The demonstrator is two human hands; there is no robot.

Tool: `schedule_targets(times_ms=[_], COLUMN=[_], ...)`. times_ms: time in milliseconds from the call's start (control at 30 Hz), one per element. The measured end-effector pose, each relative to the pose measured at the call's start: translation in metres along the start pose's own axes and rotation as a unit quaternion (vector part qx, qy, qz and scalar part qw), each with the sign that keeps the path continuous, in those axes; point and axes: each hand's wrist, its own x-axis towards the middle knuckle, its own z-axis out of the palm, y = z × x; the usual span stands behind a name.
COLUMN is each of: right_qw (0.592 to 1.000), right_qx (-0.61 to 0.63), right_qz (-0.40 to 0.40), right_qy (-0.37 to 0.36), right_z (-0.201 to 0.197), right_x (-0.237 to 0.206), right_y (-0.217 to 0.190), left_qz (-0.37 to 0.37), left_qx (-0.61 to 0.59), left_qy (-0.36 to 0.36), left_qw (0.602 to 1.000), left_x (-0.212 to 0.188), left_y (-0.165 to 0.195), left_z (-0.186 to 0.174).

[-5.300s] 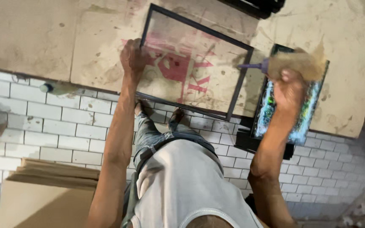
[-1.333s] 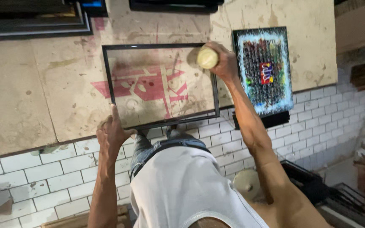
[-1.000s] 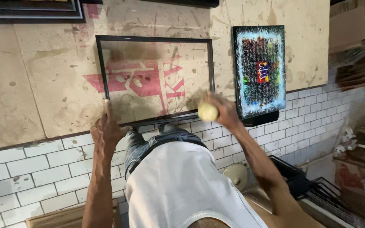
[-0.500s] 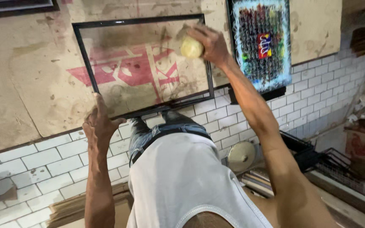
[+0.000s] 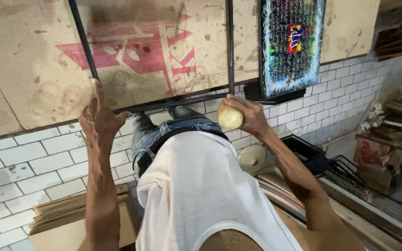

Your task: The person wipes the inside of picture frames with a sponge, places printed images into the frames, and stacks the completed frames. The person repeats this process for multiple images.

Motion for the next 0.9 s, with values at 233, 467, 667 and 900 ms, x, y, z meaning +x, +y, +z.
schedule_targets(times_ms=[233, 467, 667, 900], right_qw=[0.996, 0.980, 0.929, 0.824], right_qx=[0.031, 0.145, 0.362, 0.535], right_qz=[0.085, 0.105, 0.000, 0.145], right_qy=[0.000, -0.081, -0.078, -0.120], right_z=[-0.008, 0.034, 0.120, 0.160], right_x=[0.048, 0.131, 0.211, 0.244], right_y=[0.021, 0.007, -0.093, -0.166], left_qz=[0.020, -0.028, 0.006, 0.142], left_qx=[-0.012, -0.011, -0.026, -0.084], left_qy=[0.026, -0.043, -0.094, -0.069], left_qw=[0.999, 0.999, 0.995, 0.984], left_x=[-0.002, 0.001, 0.002, 0.015], left_y=[-0.008, -0.007, -0.021, -0.044], left_z=[0.005, -0.007, -0.022, -0.029])
